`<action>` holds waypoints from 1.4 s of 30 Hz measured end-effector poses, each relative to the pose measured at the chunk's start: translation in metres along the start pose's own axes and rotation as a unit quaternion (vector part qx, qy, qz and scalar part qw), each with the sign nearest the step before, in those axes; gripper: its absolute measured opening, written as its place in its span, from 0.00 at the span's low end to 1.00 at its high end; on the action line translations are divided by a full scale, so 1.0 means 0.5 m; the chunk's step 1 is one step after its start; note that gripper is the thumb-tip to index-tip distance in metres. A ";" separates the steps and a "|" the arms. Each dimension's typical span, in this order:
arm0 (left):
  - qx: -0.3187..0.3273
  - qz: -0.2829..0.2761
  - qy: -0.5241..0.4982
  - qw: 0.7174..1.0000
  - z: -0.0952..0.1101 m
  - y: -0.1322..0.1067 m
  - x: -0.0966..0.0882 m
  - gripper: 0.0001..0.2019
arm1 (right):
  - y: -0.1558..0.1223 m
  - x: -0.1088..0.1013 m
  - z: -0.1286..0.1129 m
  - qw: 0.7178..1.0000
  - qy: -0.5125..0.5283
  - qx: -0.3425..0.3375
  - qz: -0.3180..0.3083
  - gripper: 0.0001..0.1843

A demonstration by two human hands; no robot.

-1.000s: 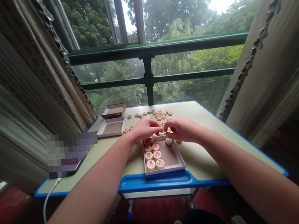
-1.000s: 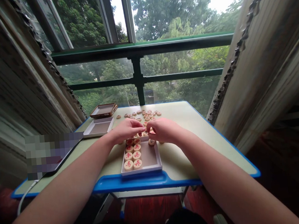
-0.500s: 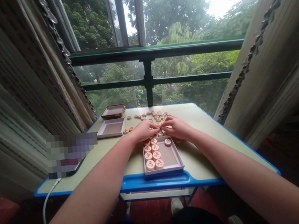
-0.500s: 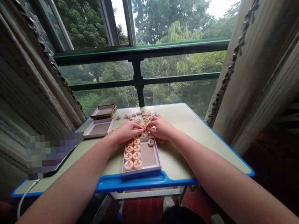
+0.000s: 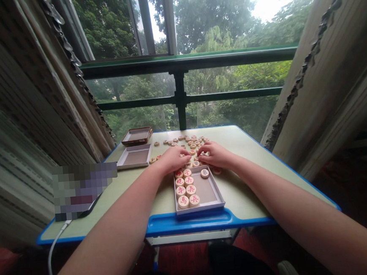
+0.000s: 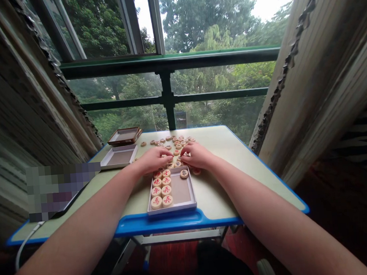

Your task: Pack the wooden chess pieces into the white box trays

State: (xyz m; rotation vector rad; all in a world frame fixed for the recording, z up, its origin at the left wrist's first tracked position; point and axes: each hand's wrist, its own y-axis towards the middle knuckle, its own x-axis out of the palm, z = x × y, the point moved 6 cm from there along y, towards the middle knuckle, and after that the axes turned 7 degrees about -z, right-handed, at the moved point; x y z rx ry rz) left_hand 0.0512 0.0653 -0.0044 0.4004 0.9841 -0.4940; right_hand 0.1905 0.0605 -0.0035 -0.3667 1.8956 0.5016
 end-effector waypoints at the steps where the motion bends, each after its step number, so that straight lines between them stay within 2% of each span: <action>1: -0.010 0.004 0.001 1.000 -0.004 0.000 -0.001 0.17 | 0.000 0.000 0.000 1.000 0.003 0.001 0.000 0.12; 6: -0.028 0.023 0.004 0.999 -0.008 -0.001 -0.004 0.16 | 0.003 0.004 0.002 0.999 0.014 0.017 -0.026 0.11; 10: -0.021 0.032 -0.010 0.999 0.004 -0.006 -0.007 0.15 | -0.002 -0.004 0.006 0.998 0.014 0.053 -0.007 0.11; 15: -0.048 0.037 -0.059 0.996 0.008 -0.015 -0.012 0.15 | -0.011 -0.005 0.013 0.981 0.160 0.098 0.042 0.09; 19: -0.020 0.049 -0.150 0.987 0.012 -0.013 -0.013 0.17 | -0.010 -0.011 -0.002 0.957 0.278 0.047 0.074 0.13; 22: 0.010 0.037 -0.241 0.970 0.014 -0.007 -0.008 0.17 | -0.012 -0.019 -0.011 0.944 0.319 0.014 0.085 0.14; 26: -0.007 0.039 -0.296 0.955 0.008 -0.007 -0.008 0.16 | -0.018 -0.027 -0.025 0.960 0.260 -0.031 0.096 0.15; 32: -0.009 0.027 -0.309 0.951 0.016 -0.013 -0.013 0.12 | -0.028 -0.045 -0.044 0.977 0.148 -0.095 0.119 0.12; 34: -0.014 0.017 -0.302 0.953 0.016 -0.013 -0.011 0.11 | -0.032 -0.055 -0.044 0.983 0.120 -0.093 0.108 0.11; 36: -0.025 0.019 -0.286 0.958 0.013 -0.013 -0.009 0.10 | -0.036 -0.061 -0.041 0.990 0.092 -0.081 0.071 0.11; 39: -0.034 0.028 -0.264 0.963 0.010 -0.013 -0.008 0.09 | -0.042 -0.061 -0.038 0.995 0.069 -0.069 -0.013 0.12; 42: -0.023 0.019 -0.257 0.966 0.017 -0.015 -0.005 0.10 | -0.050 -0.046 -0.042 0.989 0.075 -0.065 -0.114 0.13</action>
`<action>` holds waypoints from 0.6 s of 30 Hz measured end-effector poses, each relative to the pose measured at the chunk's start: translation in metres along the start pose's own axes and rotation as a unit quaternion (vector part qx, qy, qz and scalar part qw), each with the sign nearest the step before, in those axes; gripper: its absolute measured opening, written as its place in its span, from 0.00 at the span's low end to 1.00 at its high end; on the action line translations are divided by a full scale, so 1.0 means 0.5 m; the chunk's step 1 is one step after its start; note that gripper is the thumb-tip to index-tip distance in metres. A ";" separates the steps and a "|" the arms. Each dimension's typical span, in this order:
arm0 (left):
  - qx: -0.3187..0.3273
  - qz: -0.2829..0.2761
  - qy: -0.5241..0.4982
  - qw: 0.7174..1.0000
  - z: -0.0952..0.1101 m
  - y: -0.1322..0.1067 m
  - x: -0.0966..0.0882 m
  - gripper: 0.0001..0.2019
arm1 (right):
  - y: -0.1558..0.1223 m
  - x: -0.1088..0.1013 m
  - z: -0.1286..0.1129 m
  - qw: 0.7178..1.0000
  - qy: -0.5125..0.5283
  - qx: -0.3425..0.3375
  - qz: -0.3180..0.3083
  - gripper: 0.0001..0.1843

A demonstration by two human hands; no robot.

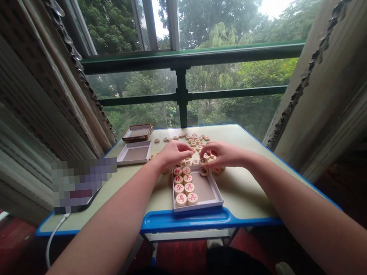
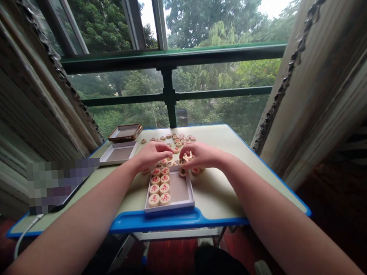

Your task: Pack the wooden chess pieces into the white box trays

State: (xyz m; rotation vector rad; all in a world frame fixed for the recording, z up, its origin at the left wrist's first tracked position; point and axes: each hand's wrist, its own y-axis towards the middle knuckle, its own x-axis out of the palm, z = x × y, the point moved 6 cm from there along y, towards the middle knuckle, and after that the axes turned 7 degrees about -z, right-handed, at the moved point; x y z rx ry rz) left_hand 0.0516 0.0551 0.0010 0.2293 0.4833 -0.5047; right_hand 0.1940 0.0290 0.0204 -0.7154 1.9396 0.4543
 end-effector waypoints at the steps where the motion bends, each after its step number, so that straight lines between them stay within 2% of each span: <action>1: 0.003 -0.005 0.002 1.000 0.002 -0.001 0.002 0.10 | -0.001 0.006 0.000 1.000 0.005 0.010 -0.028 0.14; 3: 0.008 -0.014 0.010 1.000 0.007 -0.004 0.005 0.10 | -0.003 0.015 0.000 0.997 0.006 0.036 -0.063 0.15; 7: 0.012 -0.002 0.046 0.999 0.011 -0.005 0.001 0.12 | -0.006 0.019 -0.006 0.995 0.005 0.054 -0.078 0.19; 18: 0.029 -0.010 0.092 0.995 0.019 -0.006 0.009 0.11 | -0.008 0.026 -0.012 0.996 -0.026 0.044 -0.066 0.15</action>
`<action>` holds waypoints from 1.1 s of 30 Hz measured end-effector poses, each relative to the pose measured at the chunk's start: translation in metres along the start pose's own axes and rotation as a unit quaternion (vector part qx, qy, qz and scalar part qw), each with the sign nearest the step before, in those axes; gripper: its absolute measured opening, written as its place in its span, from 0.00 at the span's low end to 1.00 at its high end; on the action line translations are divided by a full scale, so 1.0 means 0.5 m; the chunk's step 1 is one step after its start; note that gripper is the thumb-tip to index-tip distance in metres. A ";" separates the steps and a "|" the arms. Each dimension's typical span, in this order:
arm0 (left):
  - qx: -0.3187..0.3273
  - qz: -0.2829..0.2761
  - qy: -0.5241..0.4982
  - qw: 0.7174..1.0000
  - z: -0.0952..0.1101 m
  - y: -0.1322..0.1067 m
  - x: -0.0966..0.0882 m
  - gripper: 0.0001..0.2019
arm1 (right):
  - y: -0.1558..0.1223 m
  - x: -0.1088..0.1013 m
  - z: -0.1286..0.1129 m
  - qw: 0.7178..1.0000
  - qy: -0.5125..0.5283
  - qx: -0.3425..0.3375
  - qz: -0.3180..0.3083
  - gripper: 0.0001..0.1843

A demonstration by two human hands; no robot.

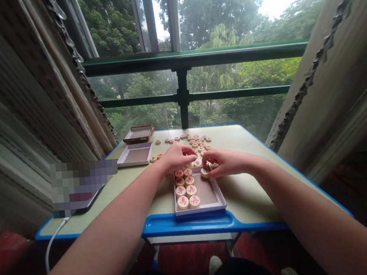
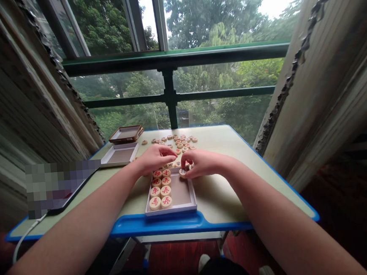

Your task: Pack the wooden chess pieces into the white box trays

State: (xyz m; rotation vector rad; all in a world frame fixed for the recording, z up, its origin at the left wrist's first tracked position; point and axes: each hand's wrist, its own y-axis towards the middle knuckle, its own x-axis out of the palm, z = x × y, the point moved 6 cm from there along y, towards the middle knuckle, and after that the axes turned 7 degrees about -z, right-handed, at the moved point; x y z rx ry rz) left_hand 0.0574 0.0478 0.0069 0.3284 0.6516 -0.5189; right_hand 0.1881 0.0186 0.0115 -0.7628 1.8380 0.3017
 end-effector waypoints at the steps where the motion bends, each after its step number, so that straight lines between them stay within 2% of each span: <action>1: -0.002 0.003 -0.002 1.000 0.000 0.000 -0.001 0.11 | 0.000 0.001 -0.001 1.000 0.001 -0.002 -0.001 0.14; 5: -0.006 0.019 -0.020 1.000 0.001 -0.001 -0.008 0.11 | -0.002 -0.002 -0.005 1.000 -0.004 -0.002 0.007 0.13; 9: -0.005 0.015 -0.023 1.000 0.002 -0.001 -0.009 0.11 | -0.002 -0.001 -0.024 0.999 -0.010 -0.041 0.018 0.17; 14: -0.009 0.022 -0.021 0.999 -0.002 0.001 -0.009 0.11 | -0.003 0.008 -0.049 0.997 -0.035 -0.064 0.015 0.13; 21: -0.003 0.017 -0.006 1.000 -0.004 0.003 -0.005 0.11 | 0.003 0.020 -0.065 0.993 -0.033 -0.109 0.033 0.12; 29: -0.009 0.028 0.005 1.000 -0.006 0.002 -0.008 0.11 | 0.003 0.020 -0.060 0.994 -0.047 -0.092 0.027 0.08; 33: -0.013 0.030 0.004 0.999 -0.005 -0.001 -0.010 0.11 | -0.008 -0.001 -0.053 0.993 -0.067 -0.065 0.065 0.08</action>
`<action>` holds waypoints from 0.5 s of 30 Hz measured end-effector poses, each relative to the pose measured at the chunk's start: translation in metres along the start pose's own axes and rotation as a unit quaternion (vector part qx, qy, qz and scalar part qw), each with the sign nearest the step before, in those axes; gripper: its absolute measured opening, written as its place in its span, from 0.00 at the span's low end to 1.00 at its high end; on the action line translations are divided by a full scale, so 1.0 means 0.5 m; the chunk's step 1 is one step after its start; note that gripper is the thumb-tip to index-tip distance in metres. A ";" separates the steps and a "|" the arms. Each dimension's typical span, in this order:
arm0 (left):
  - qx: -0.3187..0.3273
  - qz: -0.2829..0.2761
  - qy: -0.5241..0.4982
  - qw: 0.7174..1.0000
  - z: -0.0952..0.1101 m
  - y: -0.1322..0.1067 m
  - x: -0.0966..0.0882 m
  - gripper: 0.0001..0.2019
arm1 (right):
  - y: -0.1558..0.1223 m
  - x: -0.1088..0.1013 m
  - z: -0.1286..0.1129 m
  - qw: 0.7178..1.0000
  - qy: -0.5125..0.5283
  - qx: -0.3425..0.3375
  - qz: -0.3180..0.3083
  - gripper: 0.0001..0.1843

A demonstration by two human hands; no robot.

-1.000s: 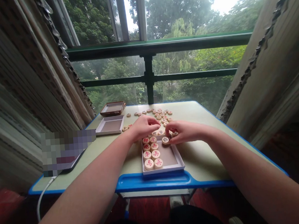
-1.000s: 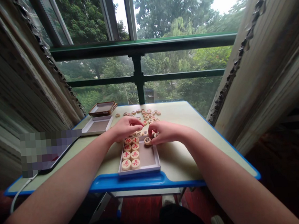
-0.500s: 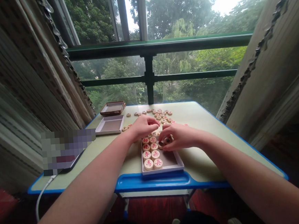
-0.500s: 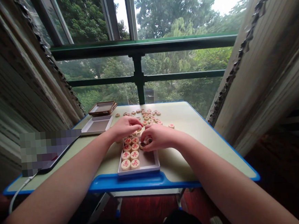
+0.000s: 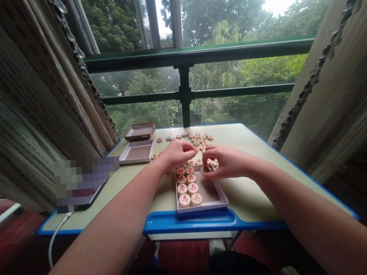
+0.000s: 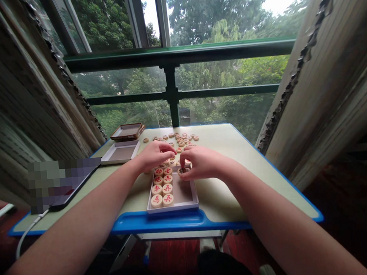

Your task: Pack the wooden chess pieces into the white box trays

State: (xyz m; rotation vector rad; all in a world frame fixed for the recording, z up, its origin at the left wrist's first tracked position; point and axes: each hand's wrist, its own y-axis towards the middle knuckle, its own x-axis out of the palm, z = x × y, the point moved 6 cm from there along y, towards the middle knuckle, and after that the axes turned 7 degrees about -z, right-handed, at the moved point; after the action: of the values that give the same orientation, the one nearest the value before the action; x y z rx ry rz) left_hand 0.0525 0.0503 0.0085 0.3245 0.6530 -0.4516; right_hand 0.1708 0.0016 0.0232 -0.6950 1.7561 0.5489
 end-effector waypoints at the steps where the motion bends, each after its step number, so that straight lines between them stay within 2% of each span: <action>1: -0.001 -0.001 0.002 1.000 0.000 0.000 0.000 0.11 | -0.002 -0.004 0.003 1.000 -0.008 0.005 0.008 0.08; 15: 0.015 -0.010 0.032 0.999 0.007 -0.001 0.004 0.11 | -0.005 0.000 0.026 0.992 -0.085 0.090 -0.003 0.10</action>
State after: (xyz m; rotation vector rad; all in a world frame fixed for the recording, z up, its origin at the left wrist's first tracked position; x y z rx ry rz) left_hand 0.0552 0.0478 0.0096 0.3618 0.7125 -0.4710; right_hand 0.1812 0.0085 0.0197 -0.5134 1.6206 0.4261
